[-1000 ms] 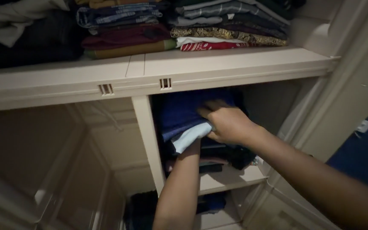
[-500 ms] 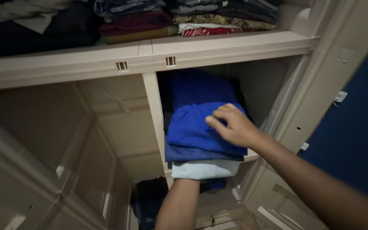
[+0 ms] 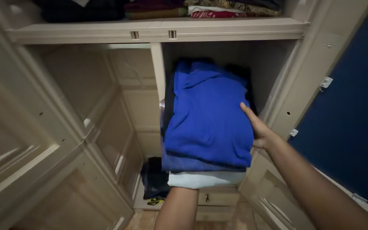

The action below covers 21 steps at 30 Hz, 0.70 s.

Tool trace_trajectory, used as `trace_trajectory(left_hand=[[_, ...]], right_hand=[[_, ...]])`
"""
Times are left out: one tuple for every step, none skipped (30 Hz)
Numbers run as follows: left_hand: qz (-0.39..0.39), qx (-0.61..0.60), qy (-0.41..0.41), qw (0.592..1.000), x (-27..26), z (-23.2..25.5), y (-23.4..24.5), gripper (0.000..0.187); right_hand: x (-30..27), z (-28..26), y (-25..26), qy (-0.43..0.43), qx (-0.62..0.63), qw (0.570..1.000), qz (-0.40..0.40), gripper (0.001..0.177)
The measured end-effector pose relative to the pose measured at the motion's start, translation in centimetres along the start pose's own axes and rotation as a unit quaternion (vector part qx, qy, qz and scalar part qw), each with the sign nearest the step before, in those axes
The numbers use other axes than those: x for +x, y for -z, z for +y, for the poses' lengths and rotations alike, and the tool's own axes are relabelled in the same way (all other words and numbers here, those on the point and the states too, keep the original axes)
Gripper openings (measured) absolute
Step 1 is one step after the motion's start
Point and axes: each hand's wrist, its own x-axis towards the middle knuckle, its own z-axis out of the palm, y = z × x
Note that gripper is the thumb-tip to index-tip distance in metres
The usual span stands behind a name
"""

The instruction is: The person opens a wardrobe and removes several clothing items, including a black jacket on a hanger and folded shirts, placing them on the floor.

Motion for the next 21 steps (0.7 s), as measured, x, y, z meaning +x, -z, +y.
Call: trace_trajectory(left_hand=[[-0.003, 0.004, -0.007, 1.0, -0.8, 0.2, -0.8, 0.059], [-0.013, 0.011, -0.013, 1.0, -1.7, 0.7, -1.5, 0.059], [-0.019, 0.018, -0.022, 0.999, -2.9, 1.4, -2.2, 0.059], [-0.026, 0.023, -0.03, 0.999, -3.8, 2.2, -2.8, 0.059], [-0.036, 0.031, -0.038, 0.998, -4.7, 3.1, -3.5, 0.059], [-0.043, 0.04, -0.05, 0.997, -5.8, 4.1, -4.2, 0.059], [-0.05, 0.047, -0.061, 0.996, -6.8, 5.3, -4.9, 0.059], [-0.056, 0.059, -0.067, 0.994, -7.8, 6.6, -5.5, 0.059], [-0.059, 0.072, -0.079, 0.992, -9.2, 7.8, -5.9, 0.059], [-0.064, 0.085, -0.089, 0.99, -10.2, 9.2, -6.3, 0.059], [-0.06, 0.097, -0.102, 0.988, -11.1, 10.9, -6.6, 0.059], [-0.054, 0.11, -0.116, 0.986, -12.5, 12.6, -6.7, 0.059], [-0.05, 0.123, -0.13, 0.983, -13.8, 14.5, -6.7, 0.059], [-0.037, 0.127, -0.154, 0.979, -15.2, 16.4, -6.6, 0.059], [-0.028, 0.126, -0.182, 0.975, -16.8, 18.3, -6.4, 0.059], [-0.018, 0.124, -0.21, 0.969, -18.6, 20.0, -6.1, 0.059], [-0.006, 0.118, -0.245, 0.962, -20.6, 21.5, -5.8, 0.059], [0.003, 0.116, -0.273, 0.955, -22.7, 22.8, -5.7, 0.06], [0.009, 0.117, -0.302, 0.946, -24.9, 24.2, -5.6, 0.06], [0.029, 0.137, -0.308, 0.941, -27.0, 25.7, -5.7, 0.06], [0.05, 0.155, -0.31, 0.937, -29.2, 26.8, -5.7, 0.06]], right_hand=[[-0.2, 0.9, -0.1, 0.003, 0.054, 0.996, -0.065, 0.104], [-0.3, 1.3, -0.2, 0.005, 0.066, 0.995, -0.074, 0.099], [-0.3, 1.9, -0.4, 0.006, 0.079, 0.993, -0.083, 0.094], [-0.3, 2.4, -0.6, 0.006, 0.091, 0.992, -0.092, 0.089], [-0.1, 2.9, -1.0, 0.002, 0.087, 0.991, -0.106, 0.085], [0.1, 3.4, -1.4, -0.002, 0.083, 0.989, -0.12, 0.08], [0.4, 3.8, -2.2, -0.007, 0.077, 0.988, -0.135, 0.075], [0.7, 4.4, -3.0, -0.012, 0.071, 0.988, -0.138, 0.073], [1.1, 5.0, -4.0, -0.018, 0.064, 0.988, -0.142, 0.07], [1.4, 5.7, -5.0, -0.025, 0.056, 0.987, -0.147, 0.068], [1.7, 6.3, -6.1, -0.027, 0.044, 0.989, -0.14, 0.067], [1.8, 6.8, -7.3, -0.028, 0.031, 0.99, -0.134, 0.067], [2.0, 7.5, -8.9, -0.03, 0.019, 0.991, -0.128, 0.066], [2.1, 8.2, -10.8, -0.025, -0.007, 0.991, -0.134, 0.064], [2.0, 8.9, -12.5, -0.018, -0.032, 0.99, -0.138, 0.062], [1.9, 9.7, -14.3, -0.011, -0.058, 0.988, -0.144, 0.061], [1.8, 10.8, -16.4, -0.016, -0.059, 0.986, -0.155, 0.06], [1.7, 12.2, -18.5, -0.022, -0.06, 0.984, -0.167, 0.059], [1.7, 13.3, -20.7, -0.026, -0.061, 0.982, -0.179, 0.058], [2.0, 14.3, -23.0, -0.021, -0.076, 0.975, -0.209, 0.057], [2.4, 15.5, -25.1, -0.018, -0.092, 0.967, -0.237, 0.055]])
